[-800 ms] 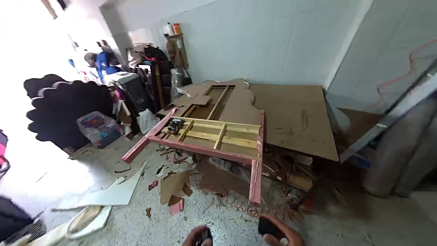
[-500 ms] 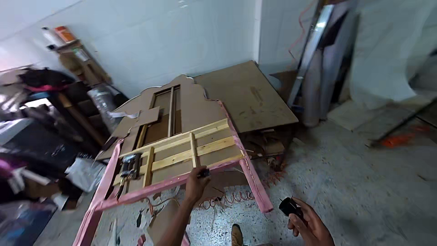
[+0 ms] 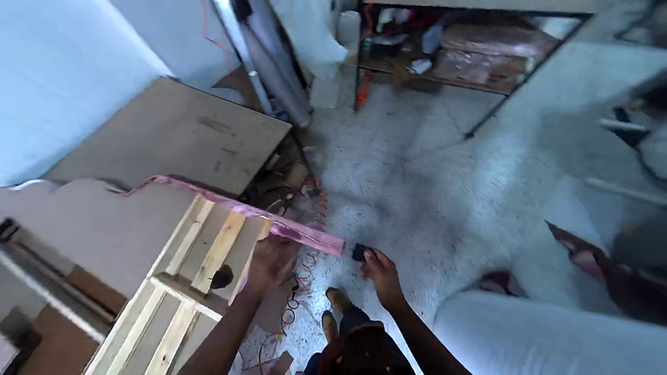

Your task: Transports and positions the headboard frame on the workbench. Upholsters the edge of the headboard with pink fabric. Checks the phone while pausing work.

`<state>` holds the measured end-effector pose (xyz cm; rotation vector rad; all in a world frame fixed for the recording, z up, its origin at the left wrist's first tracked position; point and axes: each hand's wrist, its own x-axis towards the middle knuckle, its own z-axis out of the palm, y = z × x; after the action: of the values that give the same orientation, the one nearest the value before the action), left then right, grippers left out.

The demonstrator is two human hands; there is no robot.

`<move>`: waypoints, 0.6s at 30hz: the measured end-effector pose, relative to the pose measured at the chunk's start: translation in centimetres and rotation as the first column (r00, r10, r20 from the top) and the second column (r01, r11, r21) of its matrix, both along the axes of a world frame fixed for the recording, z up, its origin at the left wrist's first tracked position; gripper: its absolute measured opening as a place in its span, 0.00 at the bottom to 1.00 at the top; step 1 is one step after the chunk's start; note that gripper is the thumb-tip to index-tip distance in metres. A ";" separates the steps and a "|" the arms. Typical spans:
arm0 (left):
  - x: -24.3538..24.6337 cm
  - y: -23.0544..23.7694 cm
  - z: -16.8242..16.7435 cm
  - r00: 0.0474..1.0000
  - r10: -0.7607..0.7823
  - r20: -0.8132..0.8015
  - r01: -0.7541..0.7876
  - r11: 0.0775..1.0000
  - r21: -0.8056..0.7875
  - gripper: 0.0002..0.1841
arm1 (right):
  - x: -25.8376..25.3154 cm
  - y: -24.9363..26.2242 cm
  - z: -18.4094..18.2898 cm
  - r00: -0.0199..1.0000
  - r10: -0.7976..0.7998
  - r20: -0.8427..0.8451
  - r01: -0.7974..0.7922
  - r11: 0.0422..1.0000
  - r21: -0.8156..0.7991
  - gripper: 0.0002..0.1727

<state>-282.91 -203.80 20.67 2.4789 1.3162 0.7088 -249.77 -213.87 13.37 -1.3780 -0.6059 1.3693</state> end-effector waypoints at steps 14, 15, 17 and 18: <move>16.6 6.3 -1.6 0.646 -0.599 -0.474 0.415 0.796 -0.441 0.32 | -3.5 0.4 -1.4 0.985 -0.147 -0.096 0.149 0.989 0.014 0.21; 16.4 6.2 -1.7 0.651 -0.593 -0.475 0.424 0.802 -0.421 0.31 | -3.5 0.4 -1.4 0.986 -0.145 -0.086 0.146 0.989 0.005 0.21; 16.5 6.3 -1.9 0.650 -0.594 -0.474 0.427 0.802 -0.419 0.31 | -3.3 0.6 -1.4 0.984 -0.154 -0.086 0.154 0.988 -0.012 0.20; 16.6 6.4 -2.0 0.646 -0.593 -0.480 0.425 0.803 -0.418 0.31 | -3.2 0.7 -1.3 0.984 -0.158 -0.085 0.157 0.987 -0.021 0.20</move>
<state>-266.35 -197.44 18.71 2.7215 0.6728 -0.4054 -253.01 -213.21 12.03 -1.3414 -0.4216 1.3007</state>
